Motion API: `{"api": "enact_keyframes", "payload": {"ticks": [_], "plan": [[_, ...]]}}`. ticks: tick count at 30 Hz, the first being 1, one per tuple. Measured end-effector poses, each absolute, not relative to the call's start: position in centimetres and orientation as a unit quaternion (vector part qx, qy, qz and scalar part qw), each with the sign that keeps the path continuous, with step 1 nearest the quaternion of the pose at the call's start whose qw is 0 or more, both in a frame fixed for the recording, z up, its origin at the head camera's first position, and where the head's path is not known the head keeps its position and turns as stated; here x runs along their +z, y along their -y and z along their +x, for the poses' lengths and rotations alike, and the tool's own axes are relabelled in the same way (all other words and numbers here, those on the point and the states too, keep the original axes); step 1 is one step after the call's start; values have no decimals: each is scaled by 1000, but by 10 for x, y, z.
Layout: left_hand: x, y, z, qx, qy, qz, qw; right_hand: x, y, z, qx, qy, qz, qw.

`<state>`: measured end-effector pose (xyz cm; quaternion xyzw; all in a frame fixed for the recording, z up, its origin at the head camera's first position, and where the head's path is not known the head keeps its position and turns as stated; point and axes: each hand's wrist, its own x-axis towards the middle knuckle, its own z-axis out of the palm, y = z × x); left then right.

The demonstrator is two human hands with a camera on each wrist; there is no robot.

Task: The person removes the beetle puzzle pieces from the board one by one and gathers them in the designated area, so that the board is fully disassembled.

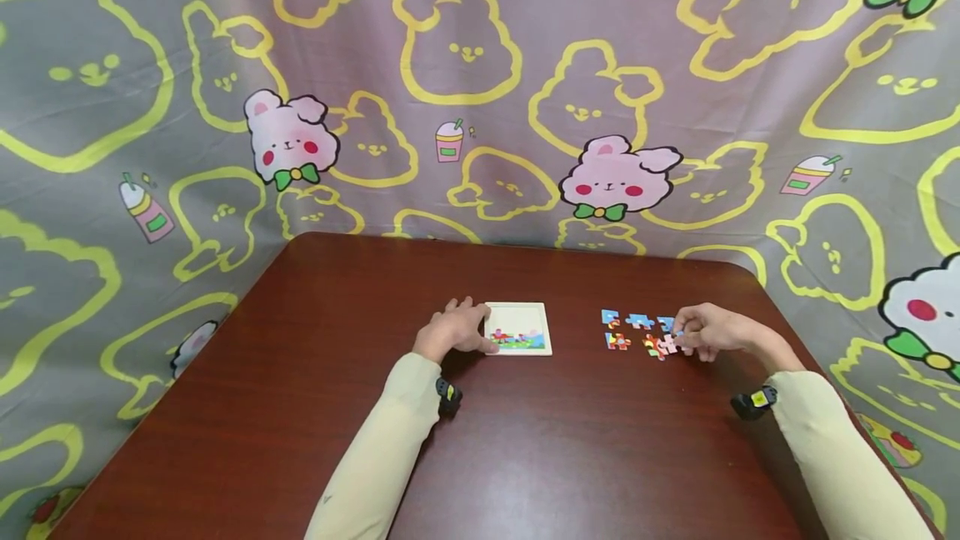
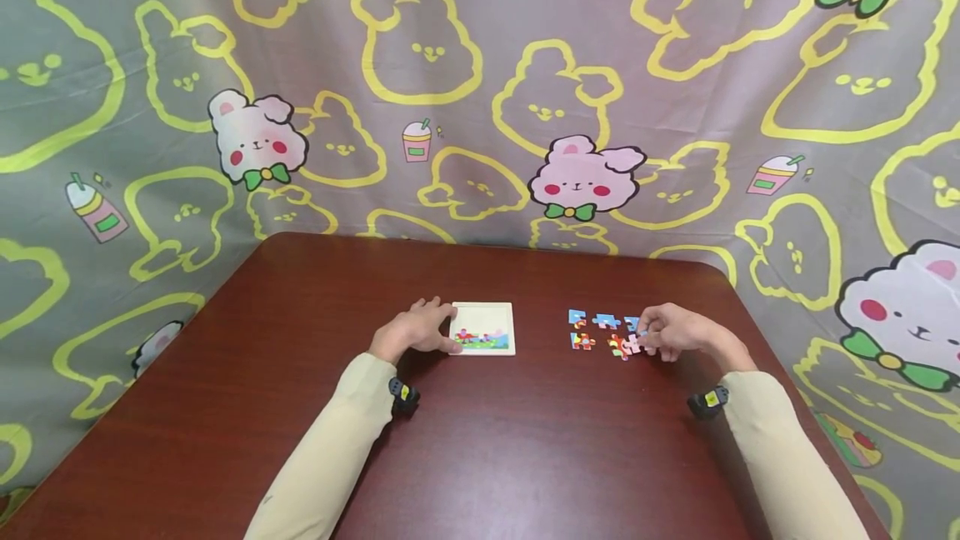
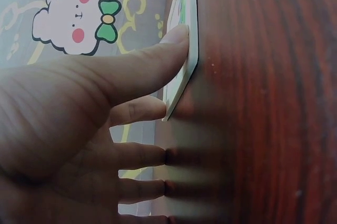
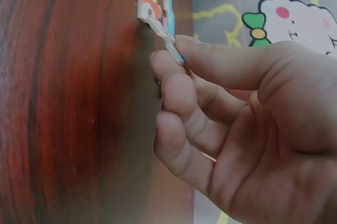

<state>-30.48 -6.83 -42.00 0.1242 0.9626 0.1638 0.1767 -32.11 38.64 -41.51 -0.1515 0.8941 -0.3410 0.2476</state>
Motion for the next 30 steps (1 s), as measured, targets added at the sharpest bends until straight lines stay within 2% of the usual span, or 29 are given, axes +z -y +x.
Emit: {"api": "enact_keyframes", "payload": {"ticks": [14, 30], "plan": [[-420, 68, -304, 163, -963, 124, 173, -420, -404, -314, -335, -899, -124, 253], [-419, 68, -304, 164, -963, 124, 177, -413, -377, -316, -269, -930, -104, 228]]}}
